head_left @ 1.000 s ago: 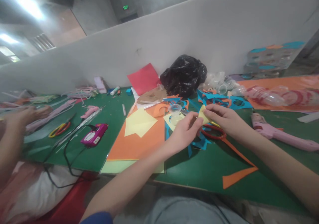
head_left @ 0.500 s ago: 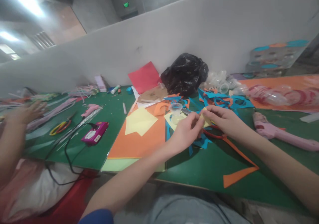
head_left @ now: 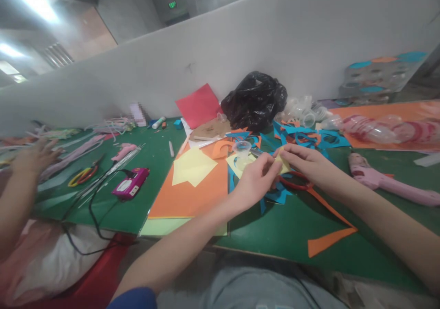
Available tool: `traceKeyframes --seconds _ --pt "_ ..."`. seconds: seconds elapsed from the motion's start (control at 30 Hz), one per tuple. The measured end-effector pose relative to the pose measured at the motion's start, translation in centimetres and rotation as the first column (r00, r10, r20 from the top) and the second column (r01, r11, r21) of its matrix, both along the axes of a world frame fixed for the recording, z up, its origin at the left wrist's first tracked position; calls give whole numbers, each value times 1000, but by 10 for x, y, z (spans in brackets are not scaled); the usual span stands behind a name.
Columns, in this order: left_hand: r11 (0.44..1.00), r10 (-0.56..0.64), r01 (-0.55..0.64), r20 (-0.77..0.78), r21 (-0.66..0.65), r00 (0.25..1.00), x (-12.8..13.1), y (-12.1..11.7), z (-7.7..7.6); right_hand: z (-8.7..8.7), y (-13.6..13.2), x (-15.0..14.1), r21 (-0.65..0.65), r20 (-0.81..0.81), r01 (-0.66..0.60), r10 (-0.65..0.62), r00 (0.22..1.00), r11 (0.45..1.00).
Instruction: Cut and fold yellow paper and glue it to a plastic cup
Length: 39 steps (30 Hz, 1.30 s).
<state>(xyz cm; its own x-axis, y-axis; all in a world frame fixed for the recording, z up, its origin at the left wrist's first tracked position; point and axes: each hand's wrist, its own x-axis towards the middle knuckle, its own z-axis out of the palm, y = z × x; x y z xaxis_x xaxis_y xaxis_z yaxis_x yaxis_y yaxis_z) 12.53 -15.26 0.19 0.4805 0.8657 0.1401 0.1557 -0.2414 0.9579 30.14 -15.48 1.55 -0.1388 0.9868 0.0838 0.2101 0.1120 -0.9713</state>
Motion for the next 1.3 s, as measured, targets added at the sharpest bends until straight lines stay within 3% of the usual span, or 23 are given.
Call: traceKeyframes --seconds 0.37,0.67,1.0,1.3 --pt "1000 13 -13 -11 25 1000 -1 1 -1 -5 2 -1 -48 -89 -44 39 995 998" --pt "999 11 -9 -43 36 999 -2 1 0 -10 5 -1 162 82 82 -96 992 983" --pt "1000 -10 11 -44 28 999 -1 1 -1 -5 2 -3 198 151 80 -111 982 977" --pt "1000 8 -6 -62 18 998 -1 1 0 -8 6 1 139 185 -27 1 983 990"
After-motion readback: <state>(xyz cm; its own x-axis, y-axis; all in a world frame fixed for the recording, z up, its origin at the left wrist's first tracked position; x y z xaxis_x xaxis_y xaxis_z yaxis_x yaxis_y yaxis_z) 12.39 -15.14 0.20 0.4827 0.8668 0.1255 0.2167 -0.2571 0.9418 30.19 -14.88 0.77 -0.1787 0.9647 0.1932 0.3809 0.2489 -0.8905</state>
